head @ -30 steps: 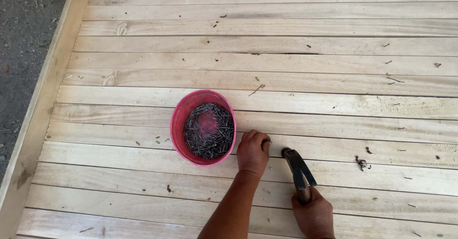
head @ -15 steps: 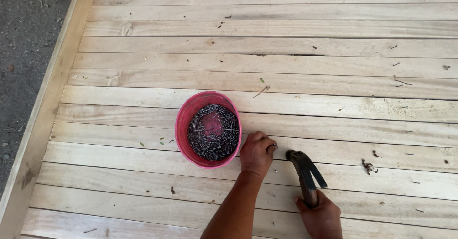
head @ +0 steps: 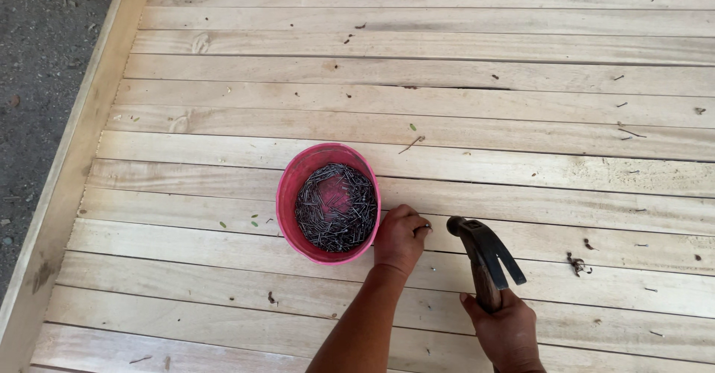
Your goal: The person picks nails one at a time from a pink bucket and hammers them into the wooden slats of a large frame, working along the boards. They hold the hammer in one hand while positioning each nail with the other, repeating the pick-and-hammer cycle across the frame.
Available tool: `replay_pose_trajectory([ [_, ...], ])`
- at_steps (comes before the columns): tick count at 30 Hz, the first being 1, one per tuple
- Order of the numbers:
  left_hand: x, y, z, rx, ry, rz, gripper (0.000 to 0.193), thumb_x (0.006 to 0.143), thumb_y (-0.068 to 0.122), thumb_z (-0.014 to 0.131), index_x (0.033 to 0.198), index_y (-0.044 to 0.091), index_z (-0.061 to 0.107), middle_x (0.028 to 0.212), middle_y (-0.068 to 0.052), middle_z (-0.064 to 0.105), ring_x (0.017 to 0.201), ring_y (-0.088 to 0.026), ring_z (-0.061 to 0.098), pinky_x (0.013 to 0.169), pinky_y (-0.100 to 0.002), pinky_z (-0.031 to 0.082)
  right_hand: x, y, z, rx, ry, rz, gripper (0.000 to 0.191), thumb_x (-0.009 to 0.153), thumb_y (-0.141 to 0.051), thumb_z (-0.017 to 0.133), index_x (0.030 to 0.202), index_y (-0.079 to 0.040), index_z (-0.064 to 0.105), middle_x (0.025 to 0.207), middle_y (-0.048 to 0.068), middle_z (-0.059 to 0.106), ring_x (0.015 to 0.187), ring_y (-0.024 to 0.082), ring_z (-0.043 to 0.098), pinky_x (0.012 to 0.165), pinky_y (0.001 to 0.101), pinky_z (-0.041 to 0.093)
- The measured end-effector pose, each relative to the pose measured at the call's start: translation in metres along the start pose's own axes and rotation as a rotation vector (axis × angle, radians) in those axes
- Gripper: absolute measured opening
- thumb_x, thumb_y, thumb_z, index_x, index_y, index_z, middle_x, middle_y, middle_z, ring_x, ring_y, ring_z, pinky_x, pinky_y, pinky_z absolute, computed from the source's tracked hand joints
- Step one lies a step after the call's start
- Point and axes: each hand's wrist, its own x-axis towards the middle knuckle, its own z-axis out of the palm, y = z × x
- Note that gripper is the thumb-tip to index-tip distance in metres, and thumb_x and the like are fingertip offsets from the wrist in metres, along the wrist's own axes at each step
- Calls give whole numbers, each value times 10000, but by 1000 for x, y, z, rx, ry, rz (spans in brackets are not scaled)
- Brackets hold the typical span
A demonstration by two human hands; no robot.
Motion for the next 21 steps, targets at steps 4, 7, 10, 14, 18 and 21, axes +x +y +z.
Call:
replay_pose_trajectory([
  [4, 5, -7, -1, -109, -52, -54, 97, 775, 98, 813, 870, 92, 795, 942, -40, 682, 867, -237, 690, 795, -352, 570, 0, -1, 0, 38, -41, 59, 347, 824, -295, 840, 955, 15, 757, 681, 136, 721, 639, 183, 635, 678, 370, 563],
  [7, 6, -8, -2, -123, -67, -57, 101, 776, 77, 809, 876, 84, 797, 936, -40, 682, 855, -233, 693, 785, -339, 570, 1, -3, 1, 1, -56, 68, 365, 834, -308, 842, 958, 24, 752, 690, 139, 727, 647, 190, 653, 687, 371, 570],
  [10, 5, -5, -2, -97, -60, -86, 98, 772, 88, 820, 867, 84, 797, 941, -32, 687, 854, -230, 690, 778, -334, 569, 2, -4, 2, -2, -65, 77, 363, 838, -307, 841, 951, 27, 757, 695, 138, 732, 646, 193, 663, 689, 374, 572],
  [14, 2, 1, 1, -77, -32, -123, 116, 762, 101, 828, 871, 89, 793, 938, -26, 689, 858, -228, 690, 772, -339, 573, 2, -3, 4, 4, -36, 44, 357, 820, -307, 848, 937, 20, 765, 699, 130, 743, 646, 188, 677, 691, 364, 571],
  [18, -3, 4, 3, 32, 30, -14, 80, 765, 119, 812, 843, 126, 794, 921, -5, 676, 904, -223, 671, 778, -361, 563, 4, 0, 7, 47, -31, 18, 349, 815, -296, 845, 956, 10, 755, 692, 146, 730, 647, 190, 631, 678, 372, 562],
  [21, -5, 6, 5, 114, 42, 24, 54, 766, 138, 804, 816, 146, 784, 915, 14, 662, 945, -214, 654, 775, -376, 551, 4, 2, 9, 18, 0, -33, 376, 799, -308, 855, 945, 23, 751, 686, 137, 740, 641, 186, 637, 677, 364, 562],
])
